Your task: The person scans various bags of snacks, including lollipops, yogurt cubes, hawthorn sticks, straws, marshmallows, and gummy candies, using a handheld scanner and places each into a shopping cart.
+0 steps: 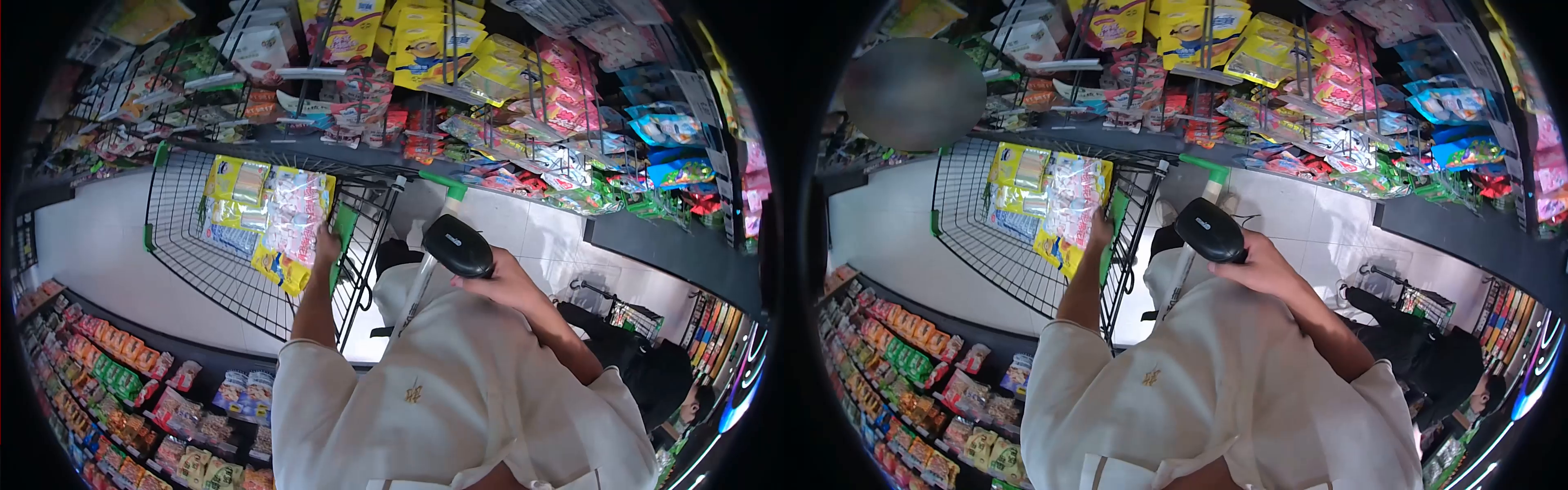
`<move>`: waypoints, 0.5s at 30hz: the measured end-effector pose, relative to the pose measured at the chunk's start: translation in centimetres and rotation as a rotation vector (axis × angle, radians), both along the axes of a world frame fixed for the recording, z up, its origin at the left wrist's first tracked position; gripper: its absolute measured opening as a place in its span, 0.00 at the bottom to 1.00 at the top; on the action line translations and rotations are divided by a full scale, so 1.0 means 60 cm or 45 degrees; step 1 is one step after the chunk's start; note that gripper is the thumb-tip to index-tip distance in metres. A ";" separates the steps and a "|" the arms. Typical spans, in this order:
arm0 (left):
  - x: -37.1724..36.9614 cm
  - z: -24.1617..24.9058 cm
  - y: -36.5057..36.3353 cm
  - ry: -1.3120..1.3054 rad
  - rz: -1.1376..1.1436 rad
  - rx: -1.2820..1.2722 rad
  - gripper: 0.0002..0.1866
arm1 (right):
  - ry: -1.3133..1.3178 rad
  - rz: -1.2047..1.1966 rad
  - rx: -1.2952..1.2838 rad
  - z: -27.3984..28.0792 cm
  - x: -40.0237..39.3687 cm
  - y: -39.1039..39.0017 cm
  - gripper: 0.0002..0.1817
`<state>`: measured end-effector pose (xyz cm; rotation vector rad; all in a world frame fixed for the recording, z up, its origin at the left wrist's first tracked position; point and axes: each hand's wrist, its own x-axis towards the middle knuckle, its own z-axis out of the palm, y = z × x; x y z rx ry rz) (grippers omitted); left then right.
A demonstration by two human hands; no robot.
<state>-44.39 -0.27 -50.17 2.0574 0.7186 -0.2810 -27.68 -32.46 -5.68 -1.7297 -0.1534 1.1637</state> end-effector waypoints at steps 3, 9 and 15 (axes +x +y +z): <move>0.022 0.130 -0.042 0.018 0.253 -0.329 0.30 | -0.119 0.040 0.042 -0.007 0.001 -0.006 0.22; 0.036 0.313 -0.108 -0.028 0.311 -0.529 0.41 | -0.291 0.090 0.016 0.004 0.009 -0.015 0.26; 0.081 0.449 -0.154 0.050 0.409 -0.803 0.44 | -0.251 0.099 0.122 0.012 0.014 -0.036 0.26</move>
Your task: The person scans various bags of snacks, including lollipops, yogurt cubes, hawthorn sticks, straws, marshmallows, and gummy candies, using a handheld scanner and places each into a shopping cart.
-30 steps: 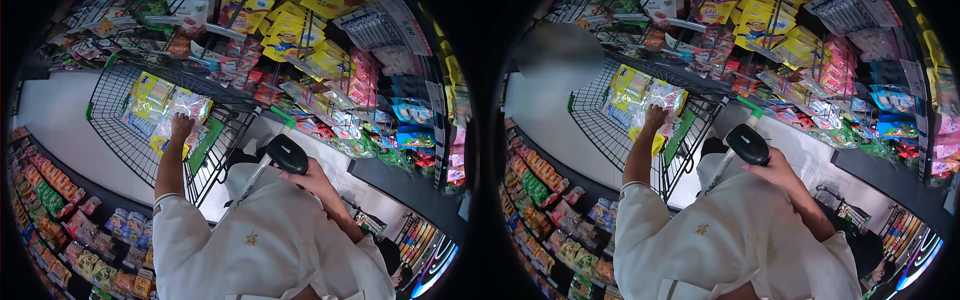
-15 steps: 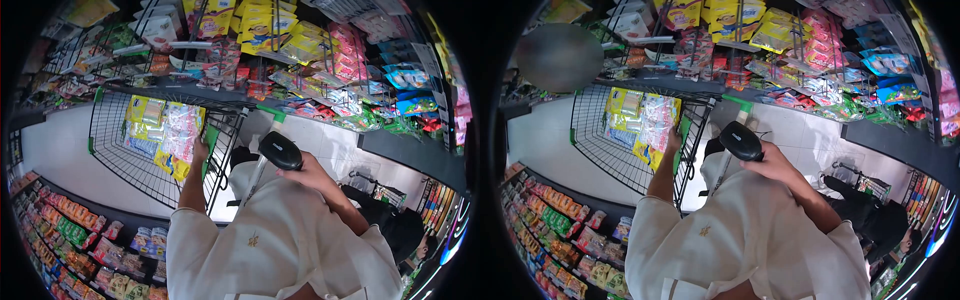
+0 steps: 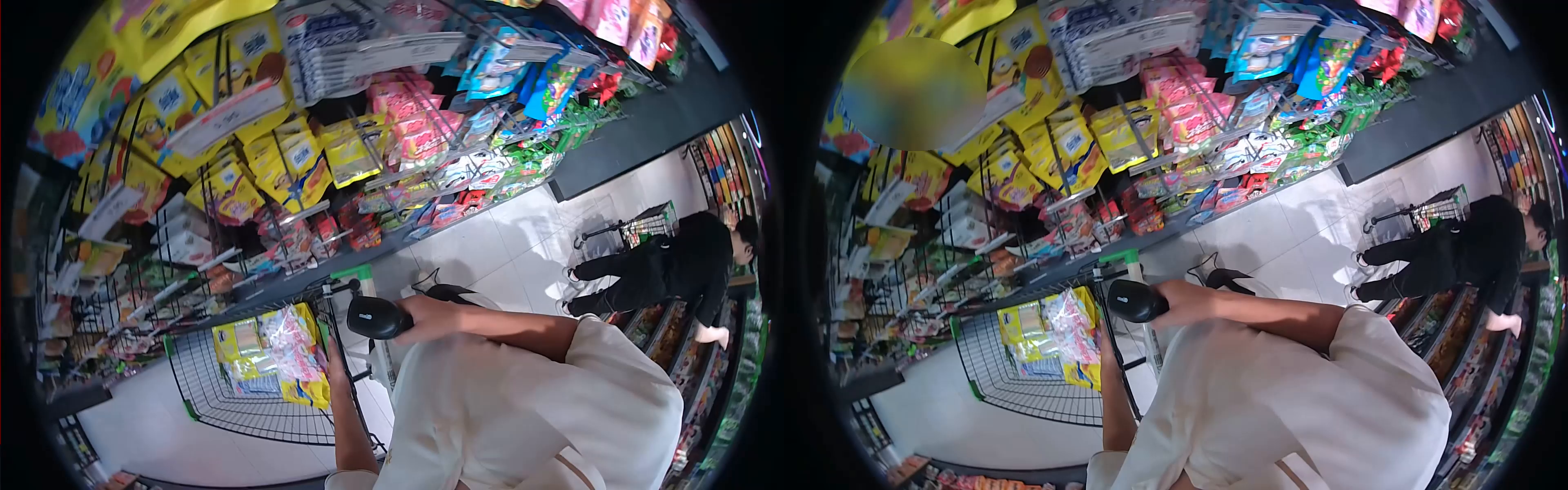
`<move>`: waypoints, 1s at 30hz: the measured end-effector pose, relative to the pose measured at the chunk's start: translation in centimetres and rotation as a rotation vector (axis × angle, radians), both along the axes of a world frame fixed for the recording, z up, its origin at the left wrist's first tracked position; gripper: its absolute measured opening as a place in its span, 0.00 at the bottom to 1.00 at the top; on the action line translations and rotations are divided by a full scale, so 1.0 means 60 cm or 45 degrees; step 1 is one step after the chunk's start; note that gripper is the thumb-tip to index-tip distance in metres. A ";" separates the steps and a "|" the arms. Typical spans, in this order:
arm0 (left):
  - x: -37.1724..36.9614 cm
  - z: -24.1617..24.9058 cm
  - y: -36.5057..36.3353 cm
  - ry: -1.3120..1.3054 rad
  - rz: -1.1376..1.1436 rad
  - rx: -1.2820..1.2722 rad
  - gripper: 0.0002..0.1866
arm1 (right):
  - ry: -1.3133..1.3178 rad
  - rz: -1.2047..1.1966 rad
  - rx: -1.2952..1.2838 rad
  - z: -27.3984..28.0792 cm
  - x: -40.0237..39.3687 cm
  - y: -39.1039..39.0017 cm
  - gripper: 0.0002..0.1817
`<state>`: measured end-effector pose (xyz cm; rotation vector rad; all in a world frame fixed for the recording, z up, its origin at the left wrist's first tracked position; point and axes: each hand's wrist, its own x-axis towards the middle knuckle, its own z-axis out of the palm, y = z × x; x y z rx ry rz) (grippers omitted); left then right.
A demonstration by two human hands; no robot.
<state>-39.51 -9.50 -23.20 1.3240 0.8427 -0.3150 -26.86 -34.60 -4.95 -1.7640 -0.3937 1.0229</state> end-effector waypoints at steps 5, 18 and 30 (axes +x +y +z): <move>-0.020 -0.119 0.006 -0.024 0.084 0.021 0.38 | -0.012 -0.051 0.068 0.012 0.009 -0.039 0.26; 0.009 -0.104 -0.077 0.148 0.083 -0.060 0.30 | 0.053 -0.077 0.190 -0.002 0.099 -0.269 0.25; 0.277 0.227 -0.326 -0.706 0.014 1.267 0.06 | 0.368 -0.428 0.405 -0.018 0.170 -0.508 0.19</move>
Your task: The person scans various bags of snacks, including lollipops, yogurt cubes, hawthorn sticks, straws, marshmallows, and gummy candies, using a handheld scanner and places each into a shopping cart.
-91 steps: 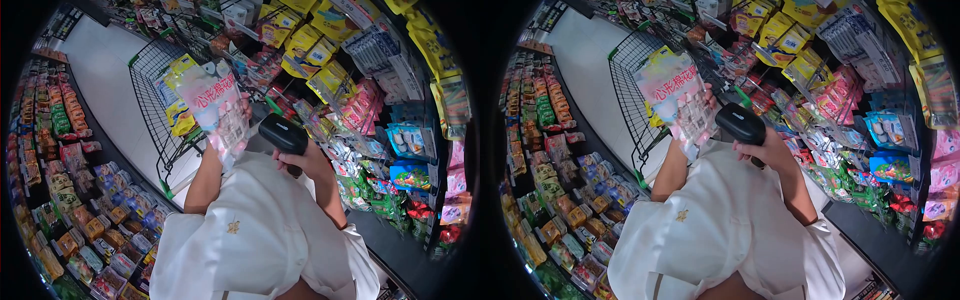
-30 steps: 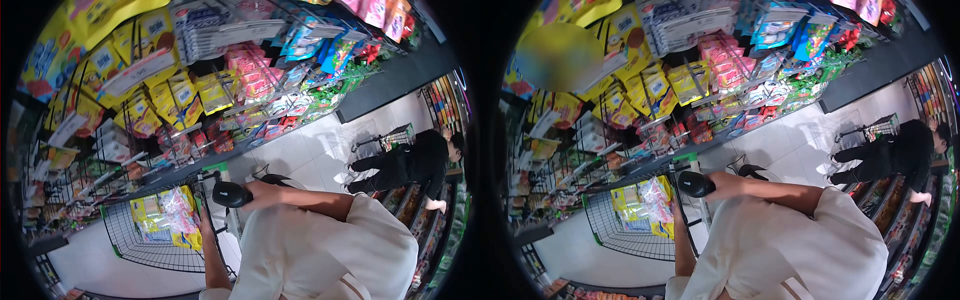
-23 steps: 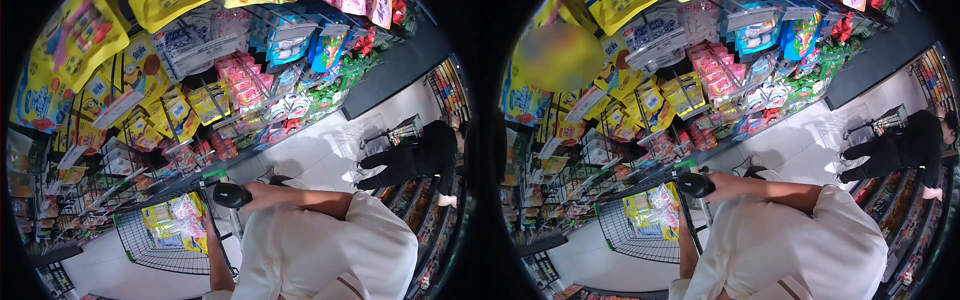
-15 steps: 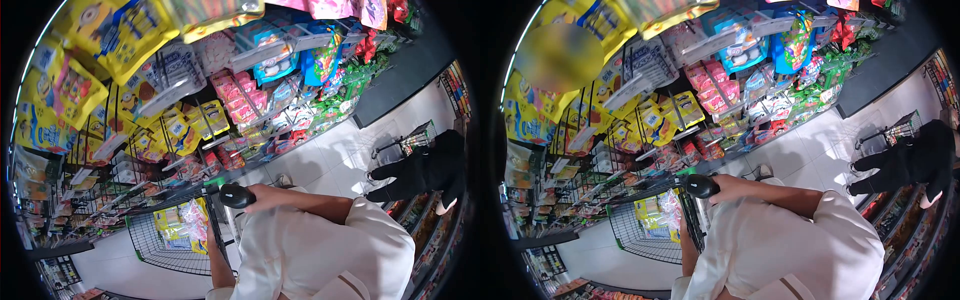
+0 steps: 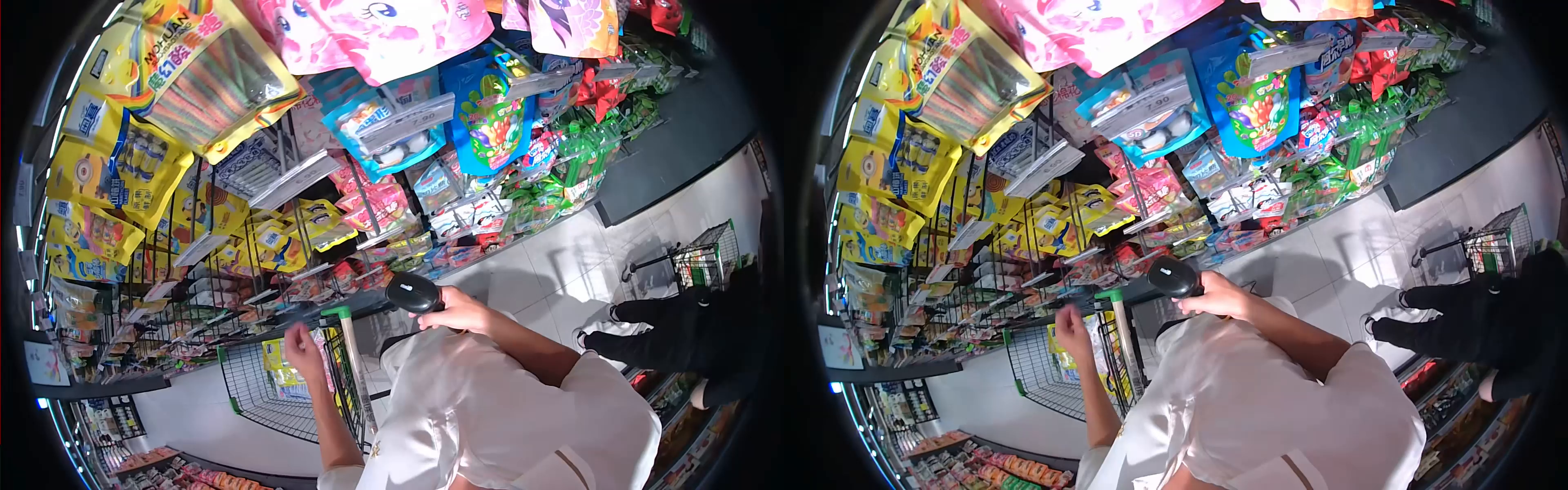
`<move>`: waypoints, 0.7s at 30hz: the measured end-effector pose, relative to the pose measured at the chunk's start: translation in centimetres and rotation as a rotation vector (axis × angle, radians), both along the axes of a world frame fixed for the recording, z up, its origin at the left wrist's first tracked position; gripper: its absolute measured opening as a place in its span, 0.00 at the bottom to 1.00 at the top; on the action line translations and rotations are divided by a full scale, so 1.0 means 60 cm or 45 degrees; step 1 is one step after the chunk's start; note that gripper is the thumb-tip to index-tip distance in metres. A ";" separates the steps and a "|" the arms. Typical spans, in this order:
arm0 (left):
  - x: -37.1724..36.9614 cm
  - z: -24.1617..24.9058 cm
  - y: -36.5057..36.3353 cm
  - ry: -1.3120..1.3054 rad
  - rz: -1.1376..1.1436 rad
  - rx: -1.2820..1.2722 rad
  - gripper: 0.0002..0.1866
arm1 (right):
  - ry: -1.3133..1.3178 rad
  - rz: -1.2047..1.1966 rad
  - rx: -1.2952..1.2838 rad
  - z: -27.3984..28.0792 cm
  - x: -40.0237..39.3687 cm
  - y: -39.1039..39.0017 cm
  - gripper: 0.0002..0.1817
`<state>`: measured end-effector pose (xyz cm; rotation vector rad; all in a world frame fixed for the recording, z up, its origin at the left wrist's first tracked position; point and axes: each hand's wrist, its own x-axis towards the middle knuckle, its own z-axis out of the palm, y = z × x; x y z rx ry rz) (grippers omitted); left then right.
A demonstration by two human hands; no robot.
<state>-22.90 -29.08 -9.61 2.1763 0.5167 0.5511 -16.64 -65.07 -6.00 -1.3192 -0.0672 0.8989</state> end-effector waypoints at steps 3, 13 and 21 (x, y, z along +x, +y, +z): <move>0.143 0.099 -0.155 -0.168 -0.354 -0.074 0.08 | 0.046 -0.084 0.081 0.002 0.006 -0.045 0.20; 0.449 0.111 -0.347 -0.280 -0.393 -0.610 0.25 | 0.030 -0.339 0.246 0.012 0.007 -0.145 0.22; 0.420 0.146 -0.393 -0.499 -0.567 -0.963 0.19 | -0.042 -0.346 0.324 0.012 0.019 -0.182 0.25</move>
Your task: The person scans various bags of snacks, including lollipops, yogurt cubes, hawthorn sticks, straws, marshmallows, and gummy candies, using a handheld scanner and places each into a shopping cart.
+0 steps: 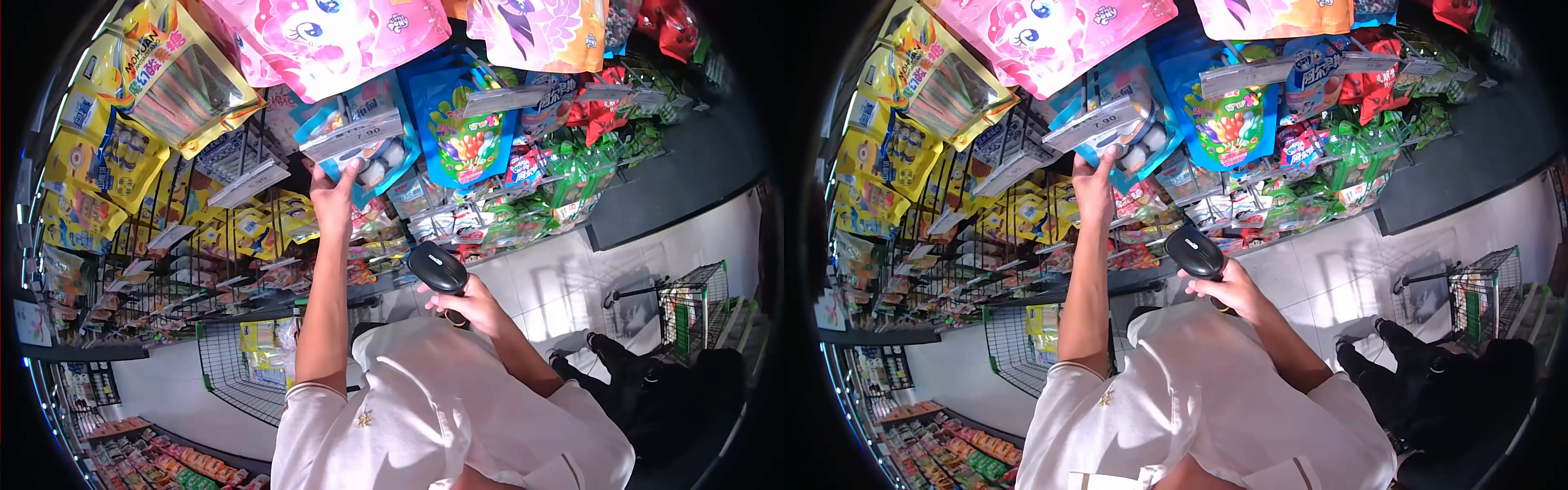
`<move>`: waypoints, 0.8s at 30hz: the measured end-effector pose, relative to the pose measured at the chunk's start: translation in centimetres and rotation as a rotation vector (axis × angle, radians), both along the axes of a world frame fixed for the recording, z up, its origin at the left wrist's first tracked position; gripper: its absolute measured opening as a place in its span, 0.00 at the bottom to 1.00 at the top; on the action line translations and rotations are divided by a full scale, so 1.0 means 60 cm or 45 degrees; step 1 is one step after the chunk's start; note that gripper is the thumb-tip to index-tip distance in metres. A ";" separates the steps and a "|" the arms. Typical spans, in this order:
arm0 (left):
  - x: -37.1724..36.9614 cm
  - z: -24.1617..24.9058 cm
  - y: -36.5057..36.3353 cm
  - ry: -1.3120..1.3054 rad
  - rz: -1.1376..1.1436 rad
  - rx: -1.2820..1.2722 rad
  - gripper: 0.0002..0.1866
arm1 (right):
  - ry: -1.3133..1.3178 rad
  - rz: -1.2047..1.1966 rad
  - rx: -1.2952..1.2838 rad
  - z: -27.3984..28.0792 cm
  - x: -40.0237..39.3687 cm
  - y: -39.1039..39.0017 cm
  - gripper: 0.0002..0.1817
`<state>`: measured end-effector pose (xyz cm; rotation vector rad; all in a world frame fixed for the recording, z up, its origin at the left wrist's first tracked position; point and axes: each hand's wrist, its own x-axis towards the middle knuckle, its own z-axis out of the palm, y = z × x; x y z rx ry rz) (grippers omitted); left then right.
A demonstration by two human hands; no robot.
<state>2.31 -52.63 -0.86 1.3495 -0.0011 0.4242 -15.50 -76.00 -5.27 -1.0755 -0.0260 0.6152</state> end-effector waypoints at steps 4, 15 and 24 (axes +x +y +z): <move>-0.030 0.022 -0.007 -0.051 0.119 0.036 0.15 | -0.110 -0.008 0.018 0.031 0.030 -0.010 0.25; -0.162 0.117 0.013 0.267 0.024 0.032 0.10 | -0.481 -0.166 -0.038 0.080 0.124 -0.002 0.31; -0.250 0.158 -0.005 0.297 0.018 0.040 0.16 | -0.394 -0.083 0.308 0.084 0.079 0.004 0.43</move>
